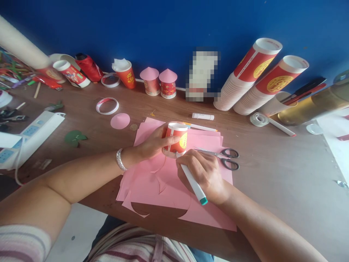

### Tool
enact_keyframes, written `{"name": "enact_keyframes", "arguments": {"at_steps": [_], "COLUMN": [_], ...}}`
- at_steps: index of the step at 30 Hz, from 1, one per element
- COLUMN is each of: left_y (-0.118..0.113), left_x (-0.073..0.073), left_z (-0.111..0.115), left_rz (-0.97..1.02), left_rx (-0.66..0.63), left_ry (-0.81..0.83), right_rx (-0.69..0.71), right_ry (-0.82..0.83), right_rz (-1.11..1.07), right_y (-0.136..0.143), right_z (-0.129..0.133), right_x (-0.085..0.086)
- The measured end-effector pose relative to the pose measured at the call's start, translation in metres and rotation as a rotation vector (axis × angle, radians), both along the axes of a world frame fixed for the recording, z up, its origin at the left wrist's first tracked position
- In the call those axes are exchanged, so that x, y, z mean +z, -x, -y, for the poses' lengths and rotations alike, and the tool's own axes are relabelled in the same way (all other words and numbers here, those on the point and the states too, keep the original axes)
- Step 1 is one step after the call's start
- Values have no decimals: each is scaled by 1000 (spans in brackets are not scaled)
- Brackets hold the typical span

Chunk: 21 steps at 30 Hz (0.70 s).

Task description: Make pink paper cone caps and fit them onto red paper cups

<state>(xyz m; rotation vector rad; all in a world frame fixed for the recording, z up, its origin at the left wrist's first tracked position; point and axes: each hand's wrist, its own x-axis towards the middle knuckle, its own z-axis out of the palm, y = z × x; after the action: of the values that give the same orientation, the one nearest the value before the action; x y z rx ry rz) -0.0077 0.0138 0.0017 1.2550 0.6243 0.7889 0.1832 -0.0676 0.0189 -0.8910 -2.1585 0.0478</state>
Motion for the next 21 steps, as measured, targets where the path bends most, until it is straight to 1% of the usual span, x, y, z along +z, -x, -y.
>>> {"name": "enact_keyframes", "arguments": {"at_steps": [4,10,14,18,21], "left_y": [0,0,-1,-1,0], "left_x": [0,-2,1,4,5], "left_z": [0,0,0,1,2], "left_rz": [-1,8,0,-2,12], "left_rx": [-21,5,-15,-7,-37], "left_ry": [5,19,5,20,42], "right_rx": [12,19,-9,-31,-43], "right_ry": [-3,1,-15,-27,-27], "right_rz": [-4,1,9,-10,-10], "right_y": [-1,0,0,0,0], "right_z": [1,0,-1,-2,-1], "right_x": [-1,1,1,1,1]}}
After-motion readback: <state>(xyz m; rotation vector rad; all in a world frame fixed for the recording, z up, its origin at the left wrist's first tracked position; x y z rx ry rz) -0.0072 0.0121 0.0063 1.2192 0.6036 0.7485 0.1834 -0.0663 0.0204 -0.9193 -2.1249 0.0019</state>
